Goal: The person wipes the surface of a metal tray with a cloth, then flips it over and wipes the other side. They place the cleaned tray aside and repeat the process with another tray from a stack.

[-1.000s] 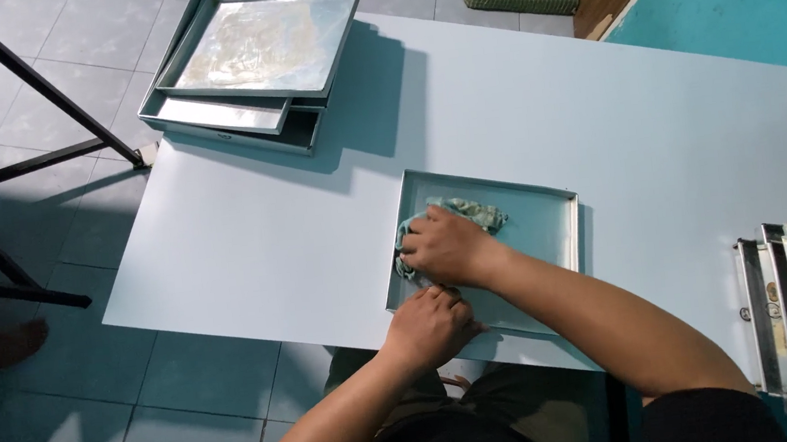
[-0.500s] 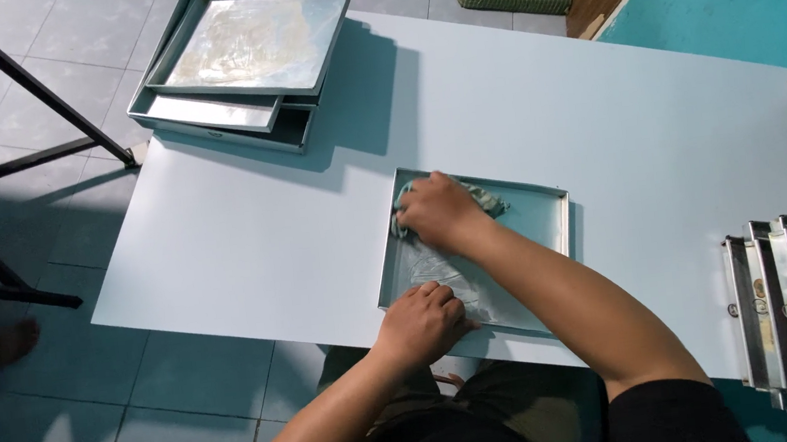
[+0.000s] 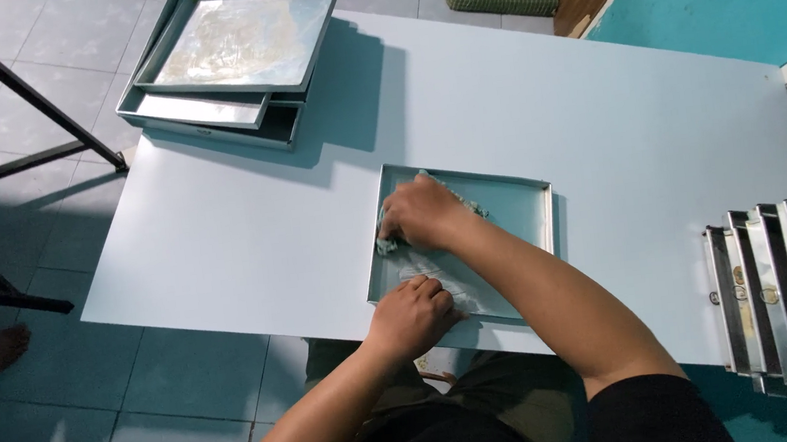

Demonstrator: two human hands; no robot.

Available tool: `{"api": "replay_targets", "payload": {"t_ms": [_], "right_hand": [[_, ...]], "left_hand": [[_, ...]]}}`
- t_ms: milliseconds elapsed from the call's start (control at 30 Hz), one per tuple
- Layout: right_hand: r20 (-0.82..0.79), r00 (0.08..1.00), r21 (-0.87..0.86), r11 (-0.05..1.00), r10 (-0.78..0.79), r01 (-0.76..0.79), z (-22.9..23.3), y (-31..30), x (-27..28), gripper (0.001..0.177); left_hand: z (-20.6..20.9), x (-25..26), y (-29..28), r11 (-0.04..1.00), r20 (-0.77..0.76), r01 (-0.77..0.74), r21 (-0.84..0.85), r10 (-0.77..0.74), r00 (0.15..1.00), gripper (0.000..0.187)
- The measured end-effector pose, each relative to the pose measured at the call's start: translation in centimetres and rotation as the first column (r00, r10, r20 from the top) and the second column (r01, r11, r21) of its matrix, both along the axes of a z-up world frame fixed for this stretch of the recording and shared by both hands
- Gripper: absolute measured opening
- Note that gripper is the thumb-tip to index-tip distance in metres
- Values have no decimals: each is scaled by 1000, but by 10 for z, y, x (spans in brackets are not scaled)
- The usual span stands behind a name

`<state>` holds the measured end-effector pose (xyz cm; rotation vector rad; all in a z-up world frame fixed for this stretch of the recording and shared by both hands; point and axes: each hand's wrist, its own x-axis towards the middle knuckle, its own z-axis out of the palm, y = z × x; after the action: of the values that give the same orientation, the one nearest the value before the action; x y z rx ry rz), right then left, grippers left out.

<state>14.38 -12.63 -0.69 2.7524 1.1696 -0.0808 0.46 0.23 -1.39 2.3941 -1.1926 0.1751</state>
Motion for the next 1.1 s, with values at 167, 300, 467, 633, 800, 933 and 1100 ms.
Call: {"api": "replay_targets", "payload": {"t_ms": [167, 300, 467, 633, 800, 933, 1100], "right_hand": [[48, 988, -25, 988, -150, 151, -7, -27, 0, 20], [-103, 944, -173, 940, -314, 294, 24, -64, -14, 25], [-187, 791, -316, 798, -583, 513, 52, -118, -27, 26], [-219, 723, -279, 752, -656, 598, 72, -124, -34, 26], [-300, 648, -194, 710, -700, 677, 51, -127, -20, 27], [-348, 612, -92, 675, -710, 732, 50, -122, -20, 26], [-310, 629, -17, 665, -713, 746, 37, -126, -29, 26]], "left_hand": [[-3, -1, 0, 998, -42, 4, -69, -7, 999, 24], [-7, -2, -1, 998, -67, -15, -60, 11, 998, 26], [-1, -2, 2, 997, -77, -17, -81, 11, 997, 26], [7, -1, 6, 996, -98, -13, -85, 5, 995, 26], [8, 0, 8, 999, -89, 20, -41, -23, 996, 24], [7, -1, 7, 999, -110, 21, -27, -24, 994, 24], [5, -4, 5, 998, -106, 7, -62, -14, 994, 26]]}}
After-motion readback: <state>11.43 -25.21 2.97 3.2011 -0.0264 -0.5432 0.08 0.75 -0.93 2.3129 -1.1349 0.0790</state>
